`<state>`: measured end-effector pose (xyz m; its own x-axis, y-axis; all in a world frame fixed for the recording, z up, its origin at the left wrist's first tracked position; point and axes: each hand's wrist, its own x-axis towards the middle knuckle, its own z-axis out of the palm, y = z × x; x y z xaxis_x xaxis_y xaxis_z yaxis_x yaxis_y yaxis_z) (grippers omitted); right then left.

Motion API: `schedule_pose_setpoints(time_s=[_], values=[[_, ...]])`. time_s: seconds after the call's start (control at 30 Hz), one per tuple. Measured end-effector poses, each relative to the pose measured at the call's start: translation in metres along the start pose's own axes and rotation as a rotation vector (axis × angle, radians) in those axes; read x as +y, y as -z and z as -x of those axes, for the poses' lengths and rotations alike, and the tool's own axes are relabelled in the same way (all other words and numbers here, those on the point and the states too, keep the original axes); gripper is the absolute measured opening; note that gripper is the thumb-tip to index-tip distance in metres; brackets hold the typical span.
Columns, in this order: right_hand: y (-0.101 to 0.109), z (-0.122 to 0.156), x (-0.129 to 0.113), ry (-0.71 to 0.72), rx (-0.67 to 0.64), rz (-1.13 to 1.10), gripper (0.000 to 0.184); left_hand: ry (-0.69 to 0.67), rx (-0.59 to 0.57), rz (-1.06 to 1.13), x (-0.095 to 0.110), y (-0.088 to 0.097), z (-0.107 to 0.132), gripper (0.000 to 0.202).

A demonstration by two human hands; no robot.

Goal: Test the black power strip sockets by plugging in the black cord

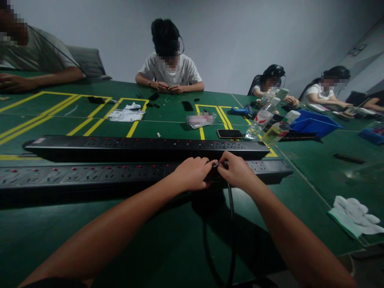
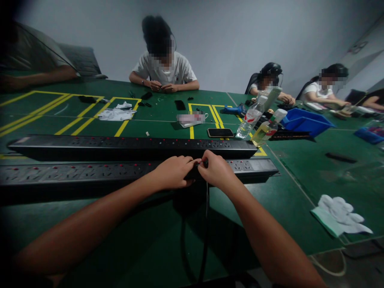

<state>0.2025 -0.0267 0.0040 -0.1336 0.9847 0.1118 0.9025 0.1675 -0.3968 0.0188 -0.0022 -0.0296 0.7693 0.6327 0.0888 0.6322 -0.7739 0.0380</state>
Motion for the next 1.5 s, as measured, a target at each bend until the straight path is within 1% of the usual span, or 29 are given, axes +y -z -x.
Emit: schedule_pose_setpoints(time_s=[0.13,0.23,0.37,0.47,0.7,0.93,1.2,1.5], values=[[-0.001,0.001,0.003,-0.001,0.001,-0.024,0.005,0.003,-0.004,0.007,0.000,0.001,0.000,0.072],[-0.007,0.005,0.008,0.013,0.019,-0.089,0.006,0.011,0.003,0.017,0.001,0.002,0.001,0.071],[-0.019,0.010,0.017,0.022,0.089,-0.228,0.012,0.011,0.001,0.016,0.001,0.001,0.001,0.071],[-0.024,0.012,0.021,0.030,0.112,-0.269,0.015,0.011,-0.002,0.010,0.001,0.001,0.001,0.071],[-0.024,0.013,0.021,0.035,0.122,-0.283,0.014,0.012,-0.008,0.018,0.002,0.002,0.000,0.071],[-0.026,0.013,0.021,0.024,0.119,-0.287,0.014,0.005,0.016,0.024,0.002,0.002,0.001,0.070],[-0.023,0.014,0.020,0.024,0.111,-0.279,0.015,0.005,0.008,0.020,0.002,0.002,0.001,0.072],[-0.025,0.013,0.022,0.031,0.117,-0.285,0.015,0.009,-0.010,0.013,0.002,0.004,0.000,0.072]])
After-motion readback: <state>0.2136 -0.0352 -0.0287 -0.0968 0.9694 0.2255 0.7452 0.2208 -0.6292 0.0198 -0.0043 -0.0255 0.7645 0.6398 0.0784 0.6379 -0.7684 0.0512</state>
